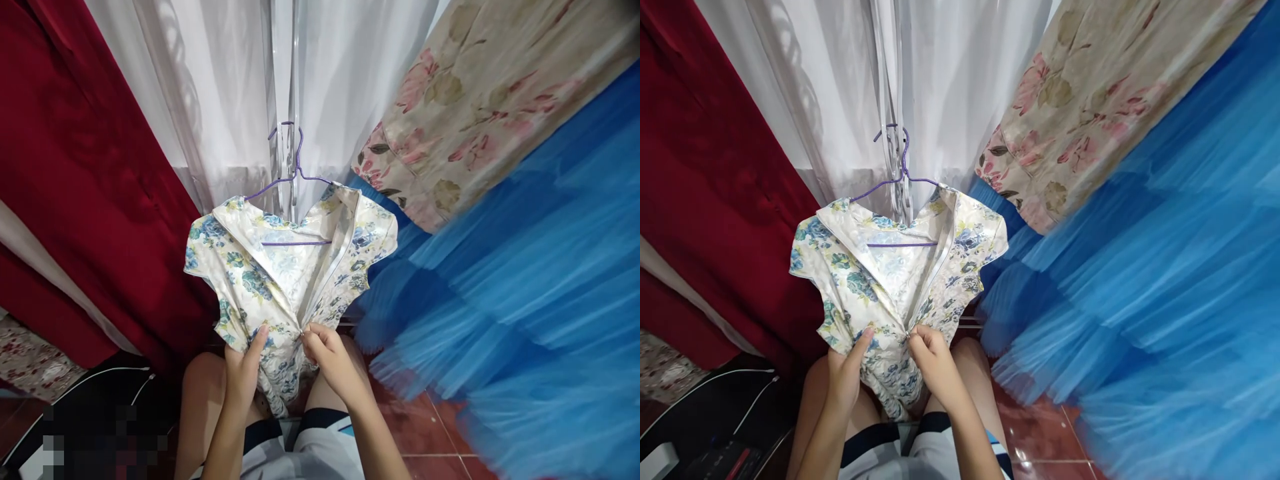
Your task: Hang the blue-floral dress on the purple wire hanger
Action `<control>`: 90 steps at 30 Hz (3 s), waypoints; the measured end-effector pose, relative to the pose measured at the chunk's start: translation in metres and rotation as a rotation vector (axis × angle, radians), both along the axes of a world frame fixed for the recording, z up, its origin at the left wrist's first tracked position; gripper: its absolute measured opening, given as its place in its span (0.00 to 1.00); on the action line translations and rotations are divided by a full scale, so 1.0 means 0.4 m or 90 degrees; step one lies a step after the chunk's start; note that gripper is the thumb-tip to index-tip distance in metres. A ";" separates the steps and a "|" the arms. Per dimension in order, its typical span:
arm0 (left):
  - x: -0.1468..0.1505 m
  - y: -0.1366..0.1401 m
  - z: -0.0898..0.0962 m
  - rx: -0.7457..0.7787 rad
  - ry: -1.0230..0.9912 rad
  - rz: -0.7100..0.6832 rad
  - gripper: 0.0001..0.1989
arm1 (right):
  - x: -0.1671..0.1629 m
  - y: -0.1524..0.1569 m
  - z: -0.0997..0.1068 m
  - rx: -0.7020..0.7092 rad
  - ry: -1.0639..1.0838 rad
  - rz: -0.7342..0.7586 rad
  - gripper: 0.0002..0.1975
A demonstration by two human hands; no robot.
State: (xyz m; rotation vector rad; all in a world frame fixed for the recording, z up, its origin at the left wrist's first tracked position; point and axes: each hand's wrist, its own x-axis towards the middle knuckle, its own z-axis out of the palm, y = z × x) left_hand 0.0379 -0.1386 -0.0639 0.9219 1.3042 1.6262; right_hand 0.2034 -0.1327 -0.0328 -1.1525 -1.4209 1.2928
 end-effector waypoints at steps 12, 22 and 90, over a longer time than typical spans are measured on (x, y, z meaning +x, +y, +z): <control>0.065 0.004 -0.066 0.096 0.339 -0.177 0.11 | -0.009 -0.010 -0.005 0.014 0.106 -0.023 0.16; 0.059 0.031 0.017 0.114 0.663 -0.365 0.06 | 0.024 0.059 -0.002 -0.034 0.307 -0.139 0.16; 0.156 0.183 0.286 0.337 0.314 -0.409 0.12 | 0.165 0.131 0.019 0.172 -0.208 0.028 0.29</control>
